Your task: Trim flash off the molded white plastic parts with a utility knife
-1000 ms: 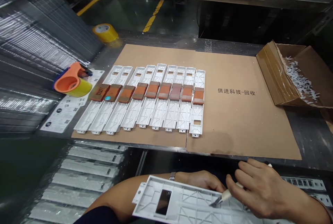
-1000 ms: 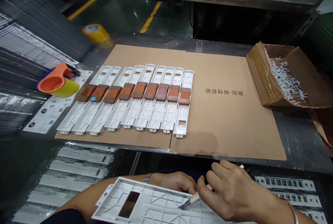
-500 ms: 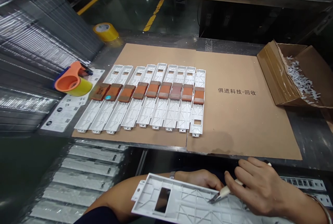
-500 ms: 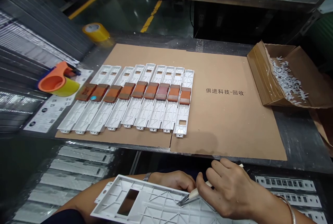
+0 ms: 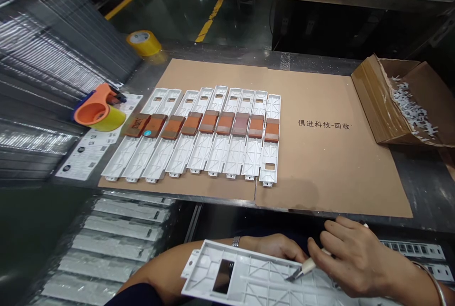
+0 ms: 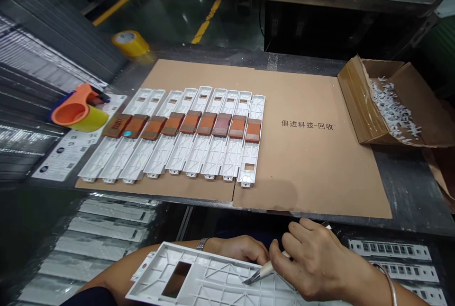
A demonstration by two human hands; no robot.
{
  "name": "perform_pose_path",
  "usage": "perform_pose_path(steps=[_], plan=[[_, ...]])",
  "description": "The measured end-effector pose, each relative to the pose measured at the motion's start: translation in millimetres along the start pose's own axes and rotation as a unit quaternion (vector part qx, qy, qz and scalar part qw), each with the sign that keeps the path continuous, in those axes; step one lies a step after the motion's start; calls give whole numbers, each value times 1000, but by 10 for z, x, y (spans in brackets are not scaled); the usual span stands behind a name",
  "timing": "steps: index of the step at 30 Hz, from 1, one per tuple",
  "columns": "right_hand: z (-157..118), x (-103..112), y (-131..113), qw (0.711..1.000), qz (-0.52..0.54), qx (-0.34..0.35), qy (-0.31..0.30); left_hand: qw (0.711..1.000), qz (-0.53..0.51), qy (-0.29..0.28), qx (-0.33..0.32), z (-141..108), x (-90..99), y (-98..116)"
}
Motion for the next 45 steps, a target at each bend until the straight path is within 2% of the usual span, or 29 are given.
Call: perform_pose_path(steps=[6,13,25,36,45], plan=[[6,-18,5,1000,7,2,-6,999,33,6,-1,-33,-16,54],[8,-7,26,1000,-6,-2,20,999,38,14,-14,-73,7,114],[-1,-13,16,1000,-4,6,16,1000,21,-2,-6,-44,-14,54],[2,-39,1,1000,3,8,8,999,32,7,-17,-39,3,18],[3,-36,12,1000,4,-1,15,999,35,14,-22,-65,6,86]])
Point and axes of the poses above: each hand's wrist, its own z-axis towards the middle knuckle, its own x-axis out of the back of the hand, y = z × x, the point moved 7 cm from there along z, towards the middle knuckle
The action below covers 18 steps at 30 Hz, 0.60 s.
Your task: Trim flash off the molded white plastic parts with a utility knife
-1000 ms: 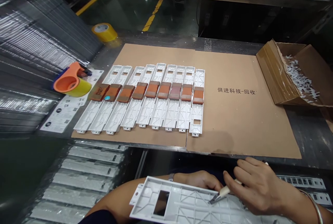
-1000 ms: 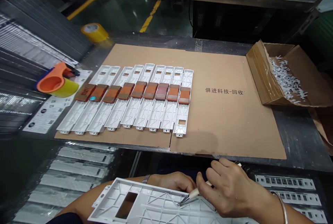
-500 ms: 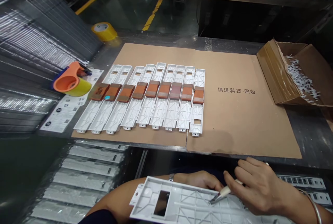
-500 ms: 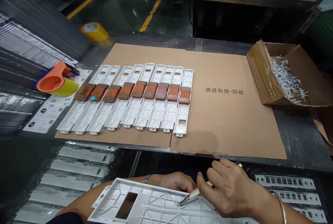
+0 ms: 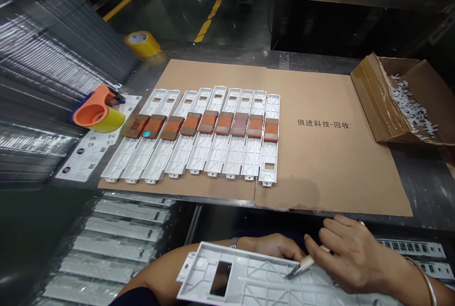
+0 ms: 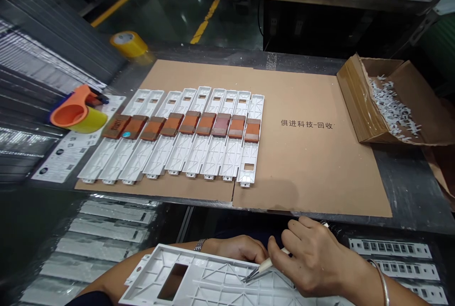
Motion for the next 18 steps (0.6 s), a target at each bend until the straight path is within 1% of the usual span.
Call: perform_pose_path(steps=[7,13,18], plan=[[-1,-14,-1,1000,3,8,-24,1000,-5,-11,0,30,-38,-27],[-5,-10,7,1000,1,9,-10,1000,-7,2,1,13,-12,-32],[4,-33,1,1000,-6,5,-16,1000,-1,9,6,-6,-2,-14]])
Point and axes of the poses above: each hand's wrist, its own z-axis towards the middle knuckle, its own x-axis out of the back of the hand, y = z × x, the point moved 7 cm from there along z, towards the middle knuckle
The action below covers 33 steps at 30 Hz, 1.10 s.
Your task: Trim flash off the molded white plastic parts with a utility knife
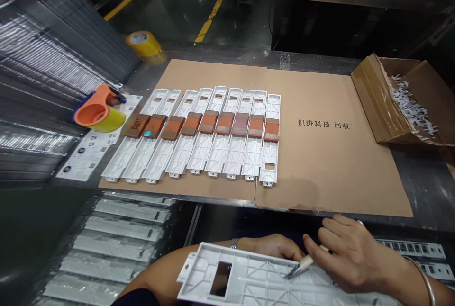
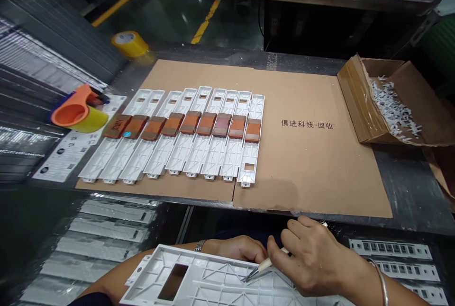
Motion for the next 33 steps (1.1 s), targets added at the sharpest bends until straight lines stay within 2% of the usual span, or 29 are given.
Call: perform_pose_path(steps=[8,15,19,21,24,27,29,30,33], plan=[[26,47,7,1000,8,4,2,1000,-19,1,0,6,2,8],[59,72,-14,1000,-10,10,-5,998,-57,-5,12,21,-7,-79],[54,147,41,1000,20,0,3,996,-92,-11,0,32,1,49],[25,236,173,998,18,-44,33,995,-103,-6,-9,14,39,213],[-103,382,538,982,-32,-161,91,987,-161,-8,4,-68,97,475],[-371,444,1053,924,-128,-333,138,970,-234,49,-34,-186,236,732],[-564,343,1370,873,-183,-432,130,959,-239,117,-97,-275,367,878],[-634,244,1495,859,-197,-459,117,953,-236,145,-125,-317,420,932],[-733,-146,1738,852,-204,-476,76,935,-225,202,-186,-412,533,1029]])
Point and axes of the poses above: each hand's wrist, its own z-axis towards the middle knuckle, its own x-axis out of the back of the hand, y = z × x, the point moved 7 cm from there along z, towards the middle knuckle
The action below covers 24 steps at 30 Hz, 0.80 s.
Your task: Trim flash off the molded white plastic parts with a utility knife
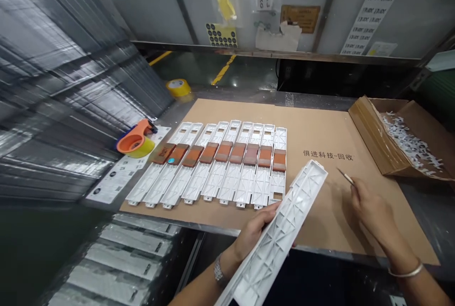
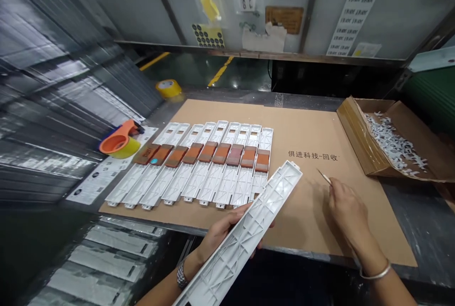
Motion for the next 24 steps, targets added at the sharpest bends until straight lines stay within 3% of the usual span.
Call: perform_pose_path(steps=[3,5,8,10,11,13,15,18,24], plan=[[-39,-279,-48,1000,-2,17,-12,999,10,24,-37,1,54,84],[-52,-248,-121,1000,-7,14,-2,998,16,40,-43,1,80,115],[-62,199,-419,996,66,26,63,997,25,56,-45,0,88,150],[-95,649,-794,954,260,99,114,997,37,57,-46,3,71,163],[-109,809,-1025,926,339,143,90,995,49,61,-53,5,67,177],[-156,1061,-1466,893,386,223,63,990,82,83,-79,3,74,214],[-183,1159,-1763,897,356,253,66,980,113,126,-104,-10,108,248],[-201,1127,-1988,914,286,278,78,969,125,187,-101,-38,164,238],[-173,1104,-2038,922,200,320,93,957,154,226,-94,-89,202,250]])
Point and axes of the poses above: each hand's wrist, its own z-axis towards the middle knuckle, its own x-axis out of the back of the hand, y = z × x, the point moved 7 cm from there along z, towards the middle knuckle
